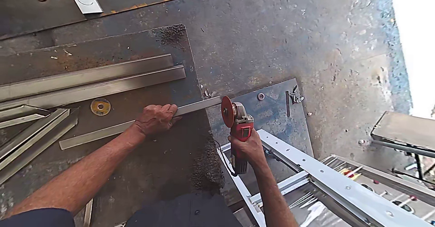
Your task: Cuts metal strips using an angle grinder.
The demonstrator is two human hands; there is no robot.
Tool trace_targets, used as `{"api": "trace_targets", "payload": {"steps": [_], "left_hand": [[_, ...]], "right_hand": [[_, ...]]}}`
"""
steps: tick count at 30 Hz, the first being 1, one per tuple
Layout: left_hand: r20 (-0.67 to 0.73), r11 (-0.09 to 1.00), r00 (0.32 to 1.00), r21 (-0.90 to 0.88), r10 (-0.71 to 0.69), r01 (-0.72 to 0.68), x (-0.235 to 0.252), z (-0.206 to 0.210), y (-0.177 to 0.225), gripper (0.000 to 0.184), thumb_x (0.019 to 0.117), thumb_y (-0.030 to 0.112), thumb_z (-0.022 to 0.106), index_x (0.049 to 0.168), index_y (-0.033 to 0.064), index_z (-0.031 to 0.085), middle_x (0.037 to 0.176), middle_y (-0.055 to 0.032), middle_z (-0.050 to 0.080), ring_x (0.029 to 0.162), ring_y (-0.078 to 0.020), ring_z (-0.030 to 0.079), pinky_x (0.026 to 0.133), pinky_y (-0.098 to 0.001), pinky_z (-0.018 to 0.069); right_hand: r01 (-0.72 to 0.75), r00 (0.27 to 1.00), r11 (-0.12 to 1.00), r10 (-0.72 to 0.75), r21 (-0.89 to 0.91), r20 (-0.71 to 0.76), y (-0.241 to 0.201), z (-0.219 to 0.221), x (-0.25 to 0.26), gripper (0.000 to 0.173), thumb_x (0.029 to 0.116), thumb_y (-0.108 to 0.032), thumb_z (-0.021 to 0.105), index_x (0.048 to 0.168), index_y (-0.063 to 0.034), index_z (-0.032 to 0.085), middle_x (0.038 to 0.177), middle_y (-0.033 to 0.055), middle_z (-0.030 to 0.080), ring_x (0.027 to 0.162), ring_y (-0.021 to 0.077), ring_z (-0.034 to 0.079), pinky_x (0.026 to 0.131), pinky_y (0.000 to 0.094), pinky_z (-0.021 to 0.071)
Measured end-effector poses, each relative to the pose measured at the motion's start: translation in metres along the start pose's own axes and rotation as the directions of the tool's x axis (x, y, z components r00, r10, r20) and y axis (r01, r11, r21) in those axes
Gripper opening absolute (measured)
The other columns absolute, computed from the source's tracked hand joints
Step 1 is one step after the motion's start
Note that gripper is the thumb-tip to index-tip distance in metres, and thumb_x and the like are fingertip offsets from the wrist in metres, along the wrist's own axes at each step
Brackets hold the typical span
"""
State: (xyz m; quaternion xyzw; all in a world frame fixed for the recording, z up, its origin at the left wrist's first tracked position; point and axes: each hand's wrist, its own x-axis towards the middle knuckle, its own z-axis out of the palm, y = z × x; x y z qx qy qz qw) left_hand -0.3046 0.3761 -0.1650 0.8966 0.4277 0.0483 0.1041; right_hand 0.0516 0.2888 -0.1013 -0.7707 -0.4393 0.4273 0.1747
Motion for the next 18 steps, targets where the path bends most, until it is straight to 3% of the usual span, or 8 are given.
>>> {"api": "trace_targets", "payload": {"steps": [18], "left_hand": [[0.003, 0.999, 1.000, -0.037, 0.002, -0.002, 0.0017, -0.0026, 0.0000, 0.051, 0.1056, 0.050, 0.043, 0.090, 0.0054, 0.063, 0.067, -0.0097, 0.058, 0.055, -0.0292, 0.062, 0.046, -0.0420, 0.0476]], "right_hand": [[0.023, 0.999, 0.995, -0.027, -0.102, -0.033, -0.0043, 0.0011, 0.0069, 0.073, 0.0654, -0.038, 0.086, 0.125, -0.0037, 0.061, 0.100, 0.0039, 0.072, 0.092, 0.0095, 0.069, 0.085, 0.0345, 0.0576]]}}
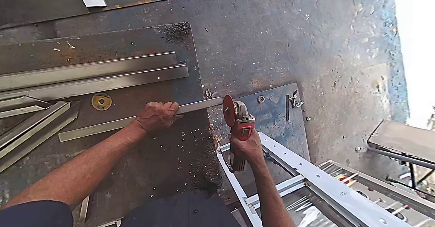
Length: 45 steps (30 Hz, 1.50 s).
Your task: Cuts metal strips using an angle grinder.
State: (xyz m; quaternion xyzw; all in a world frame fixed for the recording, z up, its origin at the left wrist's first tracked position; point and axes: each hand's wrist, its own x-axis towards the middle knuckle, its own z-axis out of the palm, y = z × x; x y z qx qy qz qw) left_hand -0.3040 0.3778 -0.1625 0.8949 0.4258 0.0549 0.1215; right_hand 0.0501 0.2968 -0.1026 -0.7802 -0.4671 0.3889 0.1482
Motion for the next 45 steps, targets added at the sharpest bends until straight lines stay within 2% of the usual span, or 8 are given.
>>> {"api": "trace_targets", "payload": {"steps": [9, 18, 24, 30, 45], "left_hand": [[0.004, 1.000, 1.000, -0.010, 0.002, -0.002, 0.001, 0.000, 0.000, 0.052, 0.1058, 0.050, 0.042, 0.090, 0.0052, 0.064, 0.067, -0.0097, 0.059, 0.056, -0.0292, 0.063, 0.046, -0.0424, 0.0483], [0.049, 0.999, 0.999, -0.032, -0.007, 0.009, 0.002, -0.004, -0.001, 0.053, 0.1063, 0.051, 0.041, 0.092, 0.0052, 0.064, 0.069, -0.0097, 0.059, 0.057, -0.0296, 0.063, 0.048, -0.0430, 0.0490], [-0.024, 1.000, 0.999, -0.004, 0.027, -0.027, 0.001, 0.004, -0.003, 0.050, 0.1051, 0.050, 0.044, 0.090, 0.0053, 0.062, 0.066, -0.0084, 0.056, 0.053, -0.0277, 0.061, 0.044, -0.0405, 0.0466], [-0.025, 1.000, 0.999, -0.005, 0.020, -0.021, 0.001, 0.005, -0.003, 0.052, 0.1053, 0.051, 0.044, 0.090, 0.0055, 0.063, 0.066, -0.0082, 0.057, 0.054, -0.0277, 0.061, 0.045, -0.0409, 0.0474], [-0.009, 0.999, 1.000, -0.031, 0.015, -0.015, 0.001, 0.003, -0.002, 0.050, 0.1054, 0.050, 0.045, 0.091, 0.0057, 0.063, 0.067, -0.0087, 0.058, 0.056, -0.0283, 0.063, 0.046, -0.0418, 0.0490]], "right_hand": [[0.012, 1.000, 1.000, -0.012, -0.024, -0.014, -0.002, 0.001, 0.001, 0.074, 0.0672, -0.036, 0.086, 0.126, 0.0000, 0.060, 0.102, 0.0080, 0.072, 0.093, 0.0123, 0.069, 0.086, 0.0365, 0.0571], [0.001, 1.000, 0.999, 0.000, -0.037, 0.030, 0.006, -0.002, 0.002, 0.073, 0.0658, -0.039, 0.086, 0.125, -0.0035, 0.061, 0.100, 0.0047, 0.072, 0.091, 0.0110, 0.070, 0.085, 0.0361, 0.0583], [0.009, 0.999, 1.000, -0.008, -0.023, 0.043, 0.007, -0.005, 0.007, 0.072, 0.0654, -0.040, 0.085, 0.123, -0.0040, 0.061, 0.098, 0.0041, 0.072, 0.089, 0.0100, 0.070, 0.083, 0.0353, 0.0586], [0.024, 0.999, 0.999, -0.022, -0.042, 0.045, 0.002, -0.007, 0.012, 0.073, 0.0658, -0.039, 0.086, 0.124, -0.0024, 0.062, 0.100, 0.0060, 0.072, 0.091, 0.0119, 0.070, 0.085, 0.0369, 0.0579], [0.037, 0.998, 0.998, -0.034, -0.053, 0.051, -0.003, -0.009, 0.019, 0.071, 0.0656, -0.040, 0.085, 0.122, -0.0039, 0.062, 0.099, 0.0048, 0.072, 0.090, 0.0107, 0.070, 0.084, 0.0368, 0.0582]]}}
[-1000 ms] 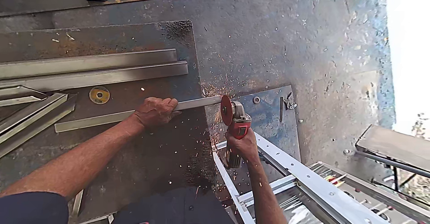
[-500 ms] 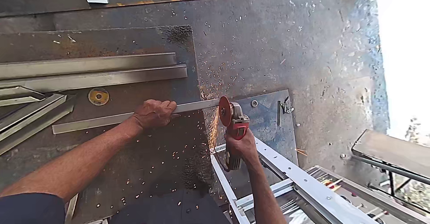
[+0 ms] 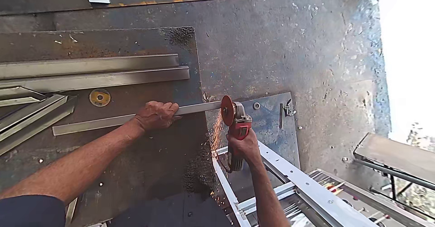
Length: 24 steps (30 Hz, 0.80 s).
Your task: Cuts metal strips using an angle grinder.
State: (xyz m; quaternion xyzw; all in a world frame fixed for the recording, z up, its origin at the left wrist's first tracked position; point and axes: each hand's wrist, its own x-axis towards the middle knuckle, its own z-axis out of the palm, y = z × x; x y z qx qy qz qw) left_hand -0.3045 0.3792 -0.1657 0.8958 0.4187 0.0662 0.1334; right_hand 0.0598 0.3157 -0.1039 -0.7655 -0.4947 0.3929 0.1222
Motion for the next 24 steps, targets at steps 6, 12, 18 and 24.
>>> {"api": "trace_targets", "payload": {"steps": [6, 12, 18, 24], "left_hand": [[-0.010, 1.000, 1.000, 0.009, -0.003, 0.003, 0.000, 0.000, 0.000, 0.050, 0.1044, 0.050, 0.046, 0.090, 0.0064, 0.063, 0.066, -0.0082, 0.058, 0.054, -0.0279, 0.062, 0.045, -0.0413, 0.0483], [0.003, 1.000, 1.000, -0.010, -0.010, 0.010, 0.000, 0.000, 0.000, 0.049, 0.1045, 0.050, 0.046, 0.089, 0.0065, 0.063, 0.067, -0.0082, 0.058, 0.055, -0.0277, 0.062, 0.046, -0.0418, 0.0478], [0.002, 1.000, 1.000, -0.013, -0.010, 0.010, 0.000, -0.001, 0.000, 0.050, 0.1049, 0.050, 0.045, 0.089, 0.0060, 0.064, 0.067, -0.0086, 0.058, 0.055, -0.0284, 0.062, 0.046, -0.0418, 0.0483], [0.006, 1.000, 1.000, 0.012, -0.011, 0.011, 0.000, -0.001, 0.001, 0.051, 0.1055, 0.051, 0.043, 0.090, 0.0066, 0.063, 0.067, -0.0085, 0.058, 0.056, -0.0283, 0.062, 0.047, -0.0420, 0.0478]], "right_hand": [[-0.009, 1.000, 1.000, 0.010, -0.004, 0.015, -0.001, -0.001, 0.001, 0.072, 0.0663, -0.039, 0.085, 0.124, -0.0038, 0.062, 0.100, 0.0058, 0.072, 0.091, 0.0123, 0.070, 0.085, 0.0382, 0.0582], [-0.021, 1.000, 1.000, 0.022, -0.015, 0.009, -0.002, 0.000, 0.001, 0.071, 0.0670, -0.040, 0.085, 0.124, -0.0040, 0.062, 0.098, 0.0045, 0.072, 0.090, 0.0114, 0.070, 0.083, 0.0374, 0.0582], [-0.036, 0.999, 0.999, 0.037, -0.009, 0.023, -0.003, 0.001, 0.002, 0.070, 0.0664, -0.040, 0.085, 0.123, -0.0057, 0.062, 0.098, 0.0036, 0.072, 0.090, 0.0115, 0.070, 0.082, 0.0377, 0.0582], [-0.031, 0.998, 0.997, 0.034, -0.065, 0.051, 0.003, -0.002, 0.011, 0.072, 0.0672, -0.044, 0.084, 0.125, -0.0073, 0.061, 0.101, 0.0047, 0.072, 0.092, 0.0146, 0.070, 0.084, 0.0416, 0.0576]]}}
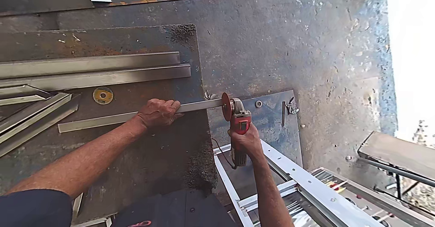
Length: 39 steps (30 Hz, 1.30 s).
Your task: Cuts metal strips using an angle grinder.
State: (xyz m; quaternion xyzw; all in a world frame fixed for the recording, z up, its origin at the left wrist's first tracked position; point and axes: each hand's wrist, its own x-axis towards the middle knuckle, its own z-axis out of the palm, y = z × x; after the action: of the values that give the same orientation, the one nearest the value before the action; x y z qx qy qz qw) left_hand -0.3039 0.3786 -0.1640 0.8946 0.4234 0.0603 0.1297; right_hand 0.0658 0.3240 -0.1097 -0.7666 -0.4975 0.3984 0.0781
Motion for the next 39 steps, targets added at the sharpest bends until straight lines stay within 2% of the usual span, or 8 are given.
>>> {"api": "trace_targets", "payload": {"steps": [10, 14, 16, 20, 23, 27, 32, 39], "left_hand": [[-0.039, 0.996, 0.999, 0.087, -0.023, 0.026, -0.007, 0.003, 0.013, 0.054, 0.1050, 0.056, 0.041, 0.095, 0.0080, 0.065, 0.073, -0.0098, 0.060, 0.062, -0.0306, 0.063, 0.052, -0.0437, 0.0488], [-0.079, 0.968, 0.965, 0.013, -0.249, 0.250, -0.028, 0.007, 0.034, 0.079, 0.0955, 0.074, 0.046, 0.139, 0.0106, 0.062, 0.114, -0.0196, 0.067, 0.102, -0.0382, 0.065, 0.083, -0.0529, 0.0523], [-0.056, 0.941, 0.940, -0.009, -0.338, 0.338, -0.048, 0.010, 0.041, 0.086, 0.0927, 0.075, 0.050, 0.149, 0.0095, 0.053, 0.131, -0.0216, 0.063, 0.121, -0.0393, 0.061, 0.100, -0.0563, 0.0468], [0.053, 0.898, 0.900, -0.064, -0.432, 0.435, -0.079, 0.006, 0.042, 0.064, 0.0990, 0.048, 0.062, 0.145, 0.0043, 0.056, 0.141, -0.0221, 0.058, 0.133, -0.0390, 0.055, 0.113, -0.0535, 0.0431], [0.095, 0.881, 0.886, -0.100, -0.454, 0.462, -0.089, -0.008, 0.039, 0.052, 0.0950, 0.030, 0.073, 0.139, 0.0044, 0.061, 0.133, -0.0214, 0.061, 0.125, -0.0375, 0.059, 0.108, -0.0481, 0.0491], [0.180, 0.886, 0.885, -0.105, -0.430, 0.452, -0.073, -0.012, 0.036, 0.055, 0.0927, 0.027, 0.075, 0.140, 0.0032, 0.060, 0.134, -0.0229, 0.060, 0.128, -0.0389, 0.057, 0.110, -0.0491, 0.0473], [0.179, 0.882, 0.874, -0.058, -0.452, 0.468, -0.092, -0.033, 0.040, 0.055, 0.0933, 0.027, 0.074, 0.140, 0.0031, 0.059, 0.137, -0.0219, 0.058, 0.130, -0.0394, 0.055, 0.106, -0.0528, 0.0487], [0.044, 0.846, 0.849, -0.074, -0.527, 0.528, -0.231, -0.075, -0.022, 0.051, 0.0894, 0.022, 0.077, 0.136, 0.0053, 0.064, 0.129, -0.0224, 0.062, 0.124, -0.0404, 0.059, 0.109, -0.0497, 0.0475]], "right_hand": [[-0.063, 0.993, 0.903, 0.098, 0.424, -0.061, 0.044, 0.005, -0.074, 0.058, 0.0670, -0.032, 0.084, 0.114, -0.0045, 0.065, 0.091, 0.0051, 0.073, 0.079, 0.0145, 0.072, 0.073, 0.0363, 0.0630], [-0.106, 0.986, 0.887, 0.152, 0.450, -0.067, 0.077, 0.003, -0.116, 0.062, 0.0654, -0.033, 0.085, 0.116, -0.0040, 0.064, 0.092, 0.0052, 0.072, 0.081, 0.0142, 0.072, 0.074, 0.0367, 0.0623], [-0.103, 0.982, 0.870, 0.165, 0.482, -0.089, 0.096, 0.002, -0.139, 0.062, 0.0645, -0.033, 0.085, 0.116, -0.0039, 0.064, 0.091, 0.0048, 0.072, 0.080, 0.0132, 0.072, 0.074, 0.0352, 0.0618], [-0.086, 0.975, 0.824, 0.184, 0.560, -0.122, 0.138, 0.001, -0.188, 0.065, 0.0632, -0.029, 0.084, 0.119, -0.0019, 0.062, 0.091, 0.0052, 0.072, 0.078, 0.0125, 0.071, 0.070, 0.0341, 0.0621], [-0.058, 0.993, 0.819, 0.108, 0.570, -0.054, 0.158, 0.002, -0.213, 0.060, 0.0758, -0.012, 0.077, 0.127, 0.0052, 0.051, 0.095, 0.0054, 0.068, 0.078, 0.0079, 0.069, 0.072, 0.0297, 0.0613], [-0.029, 0.998, 0.791, 0.058, 0.611, -0.028, 0.169, -0.001, -0.233, 0.045, 0.0856, -0.008, 0.069, 0.124, 0.0032, 0.050, 0.092, 0.0005, 0.068, 0.078, 0.0069, 0.070, 0.074, 0.0297, 0.0624], [-0.015, 0.995, 0.804, 0.071, 0.594, -0.070, 0.144, -0.009, -0.251, 0.043, 0.0867, -0.002, 0.065, 0.125, 0.0040, 0.047, 0.091, -0.0011, 0.065, 0.076, 0.0028, 0.068, 0.073, 0.0245, 0.0607], [0.032, 0.979, 0.843, 0.081, 0.537, -0.185, 0.126, -0.011, -0.253, 0.047, 0.0878, -0.008, 0.067, 0.130, 0.0014, 0.047, 0.093, -0.0002, 0.067, 0.078, 0.0034, 0.068, 0.072, 0.0249, 0.0607]]}}
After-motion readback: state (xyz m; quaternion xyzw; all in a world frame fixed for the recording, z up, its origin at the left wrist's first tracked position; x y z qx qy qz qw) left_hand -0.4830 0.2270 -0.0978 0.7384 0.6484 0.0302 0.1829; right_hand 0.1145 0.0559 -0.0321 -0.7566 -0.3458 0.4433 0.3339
